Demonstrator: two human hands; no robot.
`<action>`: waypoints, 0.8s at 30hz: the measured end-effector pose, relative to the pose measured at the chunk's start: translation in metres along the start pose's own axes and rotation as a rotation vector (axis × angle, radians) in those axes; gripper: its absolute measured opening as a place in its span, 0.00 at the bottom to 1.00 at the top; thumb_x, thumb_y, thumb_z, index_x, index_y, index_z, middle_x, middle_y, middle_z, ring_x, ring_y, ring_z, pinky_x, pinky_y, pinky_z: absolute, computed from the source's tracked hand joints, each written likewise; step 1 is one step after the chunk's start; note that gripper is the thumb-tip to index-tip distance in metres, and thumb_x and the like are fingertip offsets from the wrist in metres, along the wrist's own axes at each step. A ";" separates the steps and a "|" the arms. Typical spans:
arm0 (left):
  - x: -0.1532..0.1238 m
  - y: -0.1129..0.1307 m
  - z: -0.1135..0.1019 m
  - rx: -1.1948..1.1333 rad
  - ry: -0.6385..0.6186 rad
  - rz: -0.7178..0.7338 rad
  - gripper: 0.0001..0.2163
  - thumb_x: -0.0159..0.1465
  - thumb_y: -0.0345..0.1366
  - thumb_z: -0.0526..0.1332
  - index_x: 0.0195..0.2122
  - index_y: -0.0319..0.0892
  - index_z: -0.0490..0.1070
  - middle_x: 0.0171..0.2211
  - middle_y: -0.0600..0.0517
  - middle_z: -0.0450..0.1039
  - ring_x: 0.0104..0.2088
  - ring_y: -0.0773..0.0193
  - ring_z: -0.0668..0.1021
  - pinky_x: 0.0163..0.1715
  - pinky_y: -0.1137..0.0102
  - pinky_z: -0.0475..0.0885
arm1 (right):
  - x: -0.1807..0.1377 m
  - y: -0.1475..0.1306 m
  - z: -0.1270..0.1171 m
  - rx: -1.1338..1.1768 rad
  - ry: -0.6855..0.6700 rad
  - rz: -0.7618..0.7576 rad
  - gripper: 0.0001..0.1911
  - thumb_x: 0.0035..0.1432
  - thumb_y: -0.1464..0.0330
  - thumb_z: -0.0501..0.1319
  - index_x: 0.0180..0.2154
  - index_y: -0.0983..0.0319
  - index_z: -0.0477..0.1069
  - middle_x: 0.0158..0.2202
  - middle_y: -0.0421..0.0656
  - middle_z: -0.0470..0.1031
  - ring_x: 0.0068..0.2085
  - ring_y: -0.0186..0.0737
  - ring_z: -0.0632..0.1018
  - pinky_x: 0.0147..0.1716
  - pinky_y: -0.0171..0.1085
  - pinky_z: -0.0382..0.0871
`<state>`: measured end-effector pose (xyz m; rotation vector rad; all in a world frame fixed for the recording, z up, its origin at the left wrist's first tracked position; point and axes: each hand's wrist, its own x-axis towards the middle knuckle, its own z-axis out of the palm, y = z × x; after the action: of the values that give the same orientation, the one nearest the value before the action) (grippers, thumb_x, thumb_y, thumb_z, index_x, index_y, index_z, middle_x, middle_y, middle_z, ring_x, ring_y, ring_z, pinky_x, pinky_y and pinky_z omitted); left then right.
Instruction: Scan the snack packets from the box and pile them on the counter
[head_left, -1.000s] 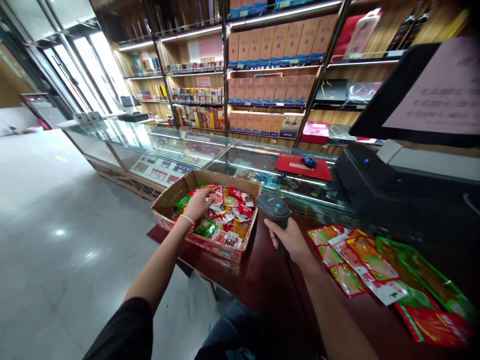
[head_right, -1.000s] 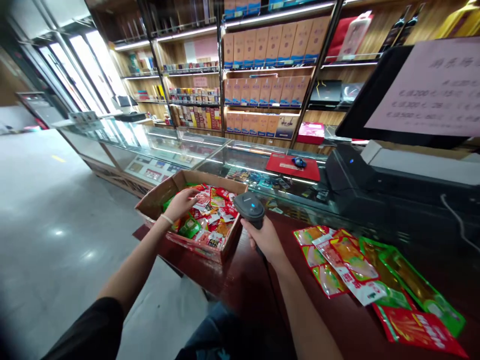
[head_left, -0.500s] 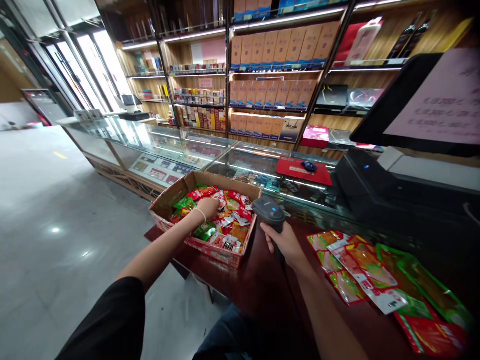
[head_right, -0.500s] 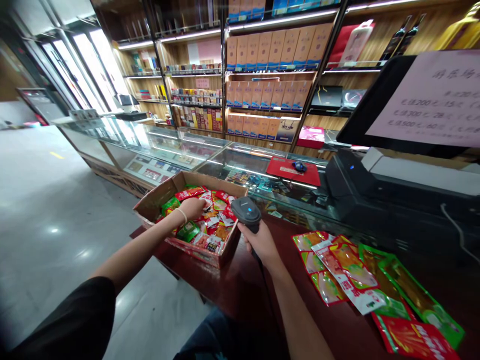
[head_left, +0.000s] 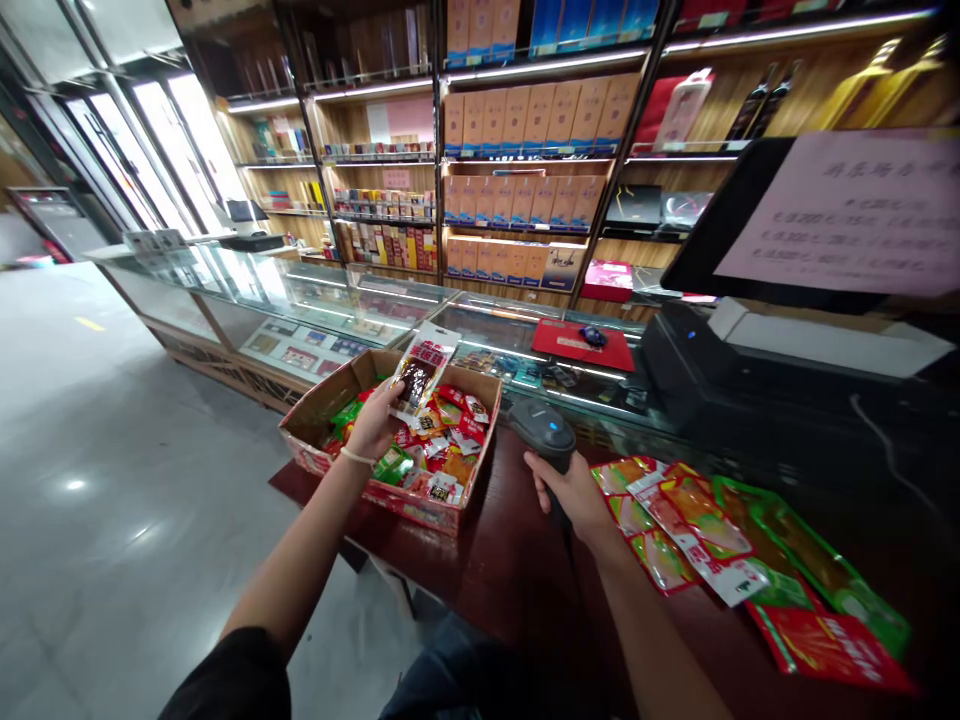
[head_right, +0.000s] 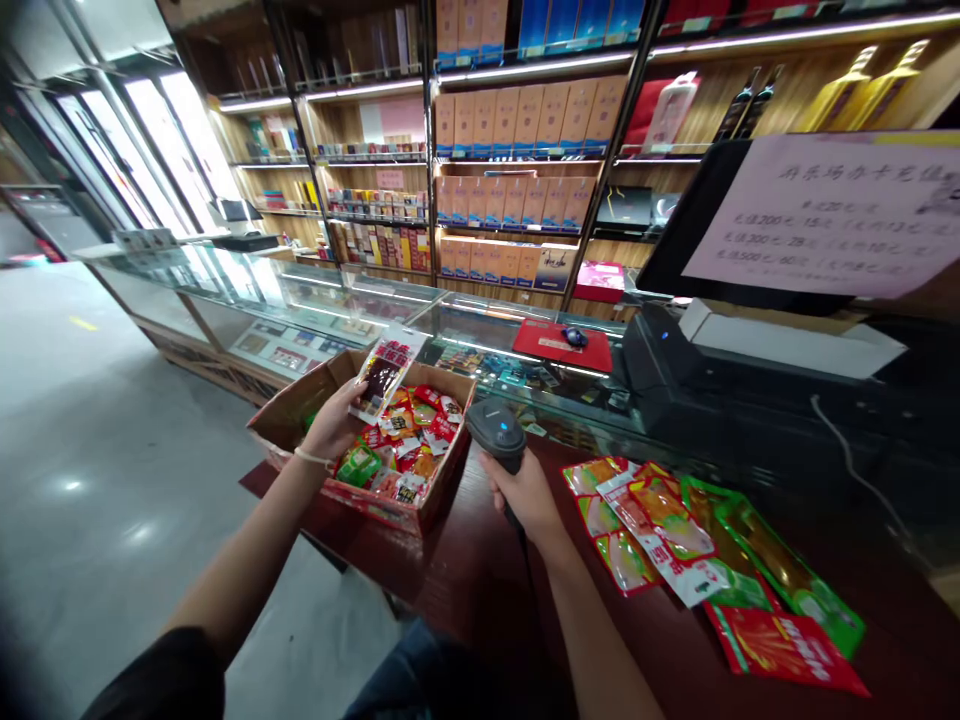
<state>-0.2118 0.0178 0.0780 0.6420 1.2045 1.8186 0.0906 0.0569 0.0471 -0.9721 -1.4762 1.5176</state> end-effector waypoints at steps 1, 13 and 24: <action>-0.002 -0.001 0.008 -0.098 -0.018 -0.083 0.10 0.57 0.34 0.67 0.39 0.39 0.73 0.30 0.52 0.76 0.26 0.68 0.77 0.27 0.74 0.73 | -0.002 0.000 -0.003 -0.001 0.014 -0.006 0.22 0.48 0.53 0.71 0.29 0.59 0.64 0.17 0.33 0.67 0.12 0.30 0.66 0.11 0.29 0.58; -0.025 -0.046 0.092 -0.206 -0.091 -0.106 0.13 0.50 0.29 0.72 0.35 0.40 0.71 0.31 0.54 0.78 0.25 0.72 0.78 0.29 0.77 0.76 | -0.040 -0.006 -0.048 -0.122 0.164 -0.062 0.21 0.52 0.51 0.67 0.28 0.59 0.63 0.15 0.33 0.65 0.13 0.30 0.66 0.14 0.30 0.59; -0.036 -0.061 0.112 -0.154 -0.214 -0.027 0.17 0.49 0.35 0.74 0.28 0.41 0.64 0.15 0.64 0.59 0.15 0.77 0.64 0.18 0.79 0.63 | -0.050 -0.025 -0.037 -0.265 0.085 -0.056 0.17 0.54 0.59 0.67 0.40 0.59 0.66 0.17 0.32 0.67 0.14 0.32 0.67 0.15 0.32 0.62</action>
<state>-0.0843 0.0522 0.0690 0.7078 0.9183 1.7513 0.1451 0.0255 0.0711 -1.1240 -1.6571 1.2459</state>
